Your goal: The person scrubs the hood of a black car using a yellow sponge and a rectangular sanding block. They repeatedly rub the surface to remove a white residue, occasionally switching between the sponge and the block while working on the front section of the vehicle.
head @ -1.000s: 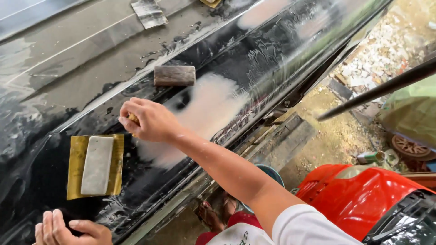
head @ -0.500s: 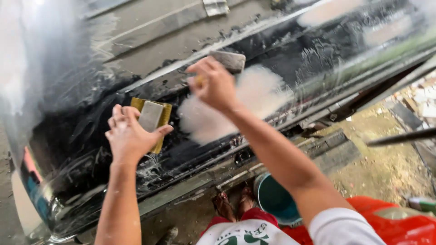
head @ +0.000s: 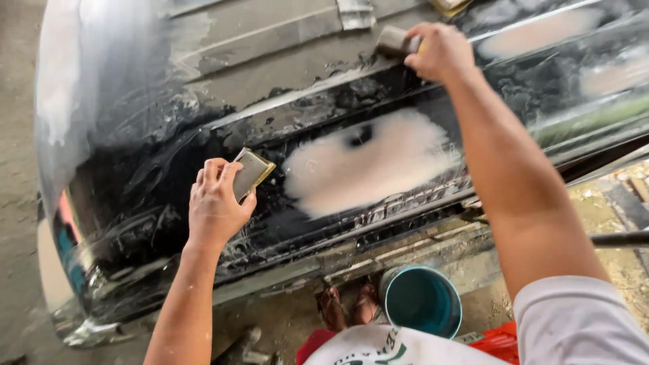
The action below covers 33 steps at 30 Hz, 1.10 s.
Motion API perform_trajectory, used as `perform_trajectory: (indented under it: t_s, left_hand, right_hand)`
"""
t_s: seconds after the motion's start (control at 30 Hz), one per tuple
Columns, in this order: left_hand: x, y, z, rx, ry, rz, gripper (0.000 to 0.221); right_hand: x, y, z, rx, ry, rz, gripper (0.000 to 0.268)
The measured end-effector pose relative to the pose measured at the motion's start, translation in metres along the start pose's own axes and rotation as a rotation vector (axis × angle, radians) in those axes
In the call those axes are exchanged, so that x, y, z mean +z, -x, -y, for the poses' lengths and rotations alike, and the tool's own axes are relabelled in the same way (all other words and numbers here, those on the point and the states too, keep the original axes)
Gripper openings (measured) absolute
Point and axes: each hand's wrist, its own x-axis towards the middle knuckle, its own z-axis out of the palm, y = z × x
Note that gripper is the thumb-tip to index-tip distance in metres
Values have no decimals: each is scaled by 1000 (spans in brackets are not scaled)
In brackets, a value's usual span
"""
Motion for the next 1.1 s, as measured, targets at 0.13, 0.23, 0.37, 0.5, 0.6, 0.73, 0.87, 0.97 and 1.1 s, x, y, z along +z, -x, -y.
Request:
perform_trajectory:
  t_s: [0.13,0.23,0.37,0.5,0.6,0.73,0.87,0.97,1.1]
  left_hand:
    - [-15,29,25,123,125,-53,45]
    - [-20,57,46,-59,167,37,47]
    - [18,22,-55,86,220,-143,51]
    - [77,-27,-122,311,144,-48,41]
    - [-34,-23,-77,168,270,-10,39]
    - [20,-15,-42,43,73,-165,40]
    - [80,-53,-99,276,97,-92,40]
    - [24,-32,-60,279,74,-61,40]
    - [15,0,-27,153,21,-141,41]
  right_hand:
    - [-14,30,-18,-190,-127,-164,53]
    - [-39,79,-19,-280,-282,-318,38]
    - [-37,110,-22,-106,-465,-245,24]
    - [-53,127,19,-203,-491,-193,26]
    - [-105,204,8,10,-468,-82,31]
    - [-62,283,-16,370,-565,156,22]
    - [6,325,14,485,-861,423,24]
    - [10,378,-35,368,-1025,538,21]
    - [66,485,-92,888,-1409,799,37]
